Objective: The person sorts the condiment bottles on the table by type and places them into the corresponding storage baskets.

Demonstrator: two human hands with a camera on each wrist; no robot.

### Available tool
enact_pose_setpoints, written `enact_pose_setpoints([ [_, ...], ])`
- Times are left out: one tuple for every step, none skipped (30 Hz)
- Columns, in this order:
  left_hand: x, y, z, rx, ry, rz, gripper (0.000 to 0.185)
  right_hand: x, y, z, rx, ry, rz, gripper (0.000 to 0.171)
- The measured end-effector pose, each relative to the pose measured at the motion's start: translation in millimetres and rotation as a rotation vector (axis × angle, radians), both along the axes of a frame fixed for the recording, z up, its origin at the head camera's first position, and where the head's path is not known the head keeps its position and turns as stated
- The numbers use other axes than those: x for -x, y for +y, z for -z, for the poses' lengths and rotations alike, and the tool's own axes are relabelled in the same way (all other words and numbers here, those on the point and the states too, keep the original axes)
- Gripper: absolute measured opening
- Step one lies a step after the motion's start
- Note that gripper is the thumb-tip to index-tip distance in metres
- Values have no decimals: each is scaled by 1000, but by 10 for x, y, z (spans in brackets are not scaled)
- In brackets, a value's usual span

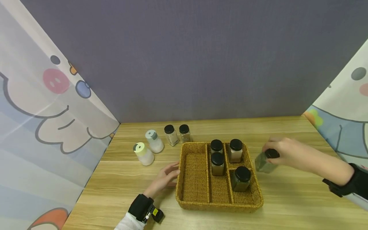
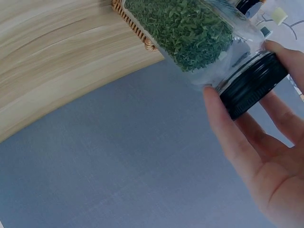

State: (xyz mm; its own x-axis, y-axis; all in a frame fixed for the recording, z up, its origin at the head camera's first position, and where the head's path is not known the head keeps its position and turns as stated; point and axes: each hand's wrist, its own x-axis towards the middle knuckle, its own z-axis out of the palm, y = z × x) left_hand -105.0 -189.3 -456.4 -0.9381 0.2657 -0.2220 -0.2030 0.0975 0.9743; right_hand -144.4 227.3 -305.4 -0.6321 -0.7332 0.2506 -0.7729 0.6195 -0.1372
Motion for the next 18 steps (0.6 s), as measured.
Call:
enact_pose_setpoints([
  [-2, 0, -2, 2, -1, -1, 60, -7, -2, -5, -4, -21, 2, 25],
  [-3, -1, -4, 2, 0, -1, 59, -13, -4, -9, -6, -32, 2, 24],
  [-4, -3, -5, 3, 1, -2, 59, -19, -7, -12, -7, -34, -1, 24],
  [-4, -2, -4, 3, 2, -1, 59, -26, -8, -11, -3, -31, -5, 24],
  [-3, -1, -4, 2, 3, -1, 59, -32, -9, -10, 1, -28, -11, 24],
  [-3, -1, -4, 2, 4, -2, 59, -38, -8, -10, 5, -31, -15, 24],
  [-2, 0, -5, 1, 5, -2, 59, -46, -9, -6, 16, -20, -24, 25],
  [-2, 0, -5, 0, 4, -3, 59, -54, -8, -3, 23, -4, -33, 25],
  [-1, 0, -5, 2, 4, -3, 59, -59, -7, 3, 29, 8, -41, 25],
  [-1, 0, -5, 3, 5, -2, 59, -65, -5, 8, 34, 12, -48, 26],
  [-2, 0, -6, 5, 4, -2, 59, -71, -5, 12, 38, 23, -55, 26],
  [-3, 0, -7, 6, 4, -3, 59, -78, -5, 18, 44, 36, -66, 27],
  [-3, -1, -6, 11, 8, -3, 59, -87, -6, 24, 51, 55, -76, 27],
  [-2, -1, -6, 22, 16, -4, 58, -96, -8, 27, 52, 64, -81, 27],
  [-2, -2, -5, 31, 22, -5, 58, -106, -10, 29, 52, 67, -86, 27],
  [-2, -3, -4, 42, 31, -6, 58, -120, -14, 32, 53, 73, -90, 28],
  [-2, -4, -3, 42, 32, -6, 58, -136, -19, 35, 54, 78, -95, 28],
  [-3, -3, -2, 41, 32, -6, 58, -149, -26, 39, 52, 70, -98, 29],
])
